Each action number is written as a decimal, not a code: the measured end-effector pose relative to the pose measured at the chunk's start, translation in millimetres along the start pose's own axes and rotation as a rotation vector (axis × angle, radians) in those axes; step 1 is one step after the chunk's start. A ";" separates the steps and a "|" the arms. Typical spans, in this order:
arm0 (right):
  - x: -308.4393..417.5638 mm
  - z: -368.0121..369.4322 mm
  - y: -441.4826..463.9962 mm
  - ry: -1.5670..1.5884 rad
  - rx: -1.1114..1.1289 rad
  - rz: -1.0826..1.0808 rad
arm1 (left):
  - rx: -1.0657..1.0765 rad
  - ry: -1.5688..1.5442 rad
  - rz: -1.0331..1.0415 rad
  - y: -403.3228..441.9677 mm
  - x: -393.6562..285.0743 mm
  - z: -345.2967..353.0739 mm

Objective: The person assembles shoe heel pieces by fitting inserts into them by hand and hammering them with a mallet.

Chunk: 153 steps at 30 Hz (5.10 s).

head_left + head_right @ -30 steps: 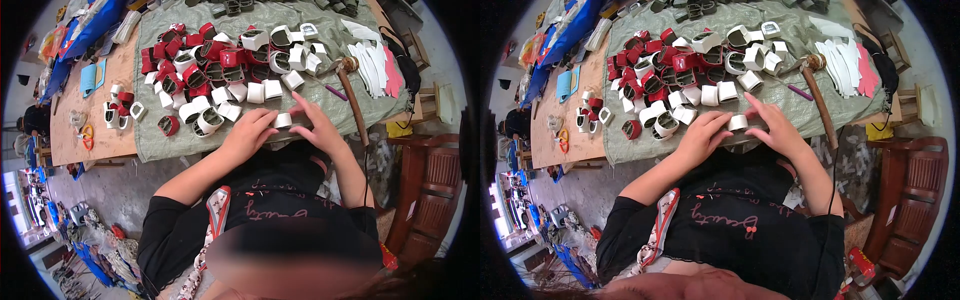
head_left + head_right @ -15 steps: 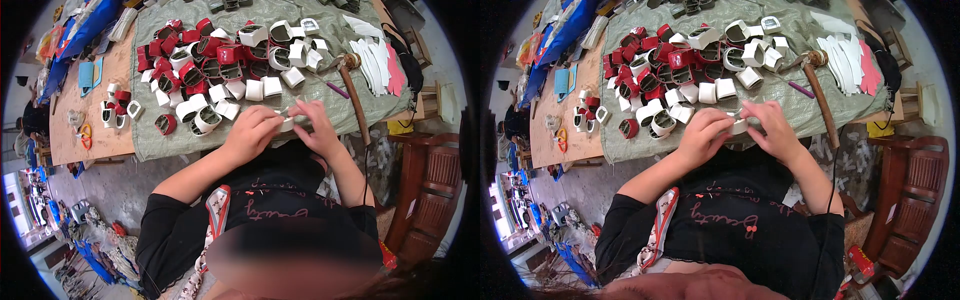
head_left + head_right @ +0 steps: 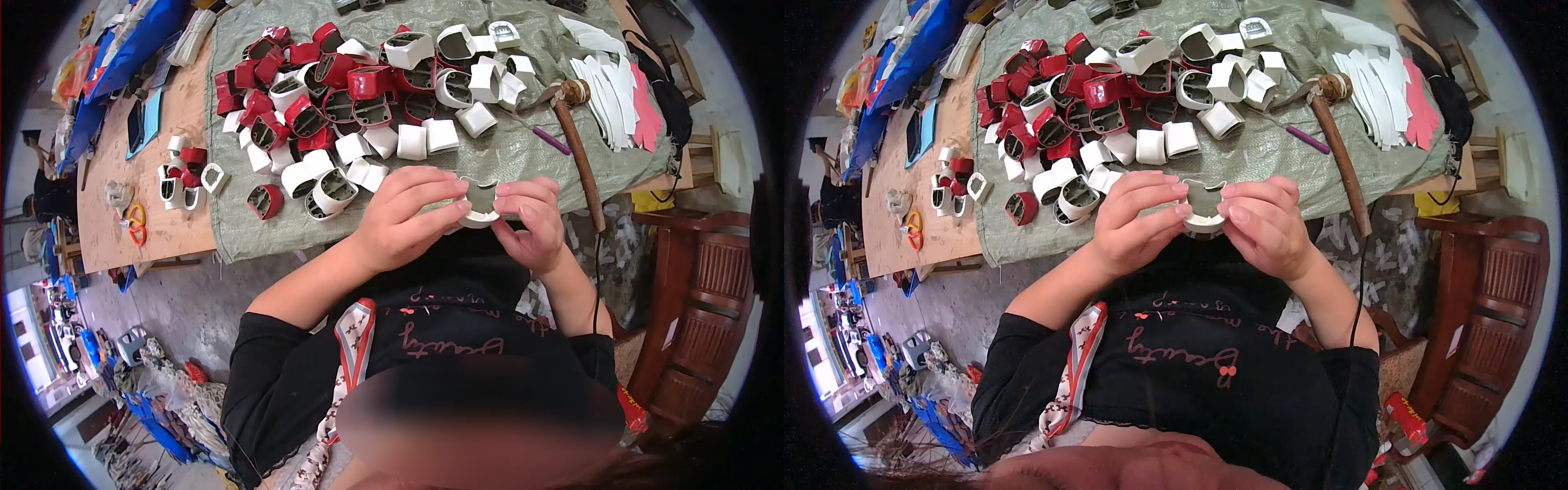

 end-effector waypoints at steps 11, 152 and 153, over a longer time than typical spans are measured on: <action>1.7 2.0 5.5 0.002 0.082 0.043 | 0.232 -0.090 -0.131 10.8 8.8 9.4; -72.2 56.0 -104.0 0.010 -0.146 0.804 | 0.134 1.167 -0.837 58.4 367.4 -315.5; -71.8 56.2 -101.4 -0.028 -0.161 0.829 | 0.146 1.267 -0.942 56.1 387.5 -330.5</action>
Point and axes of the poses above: each hand's wrist, its own y-axis towards the middle knuckle, its own z-axis out of the palm, x = y × z, the point moved 10 cm from there along y, towards the middle knuckle, and after that the axes turned 3 degrees about -x, right-handed, at the moved point
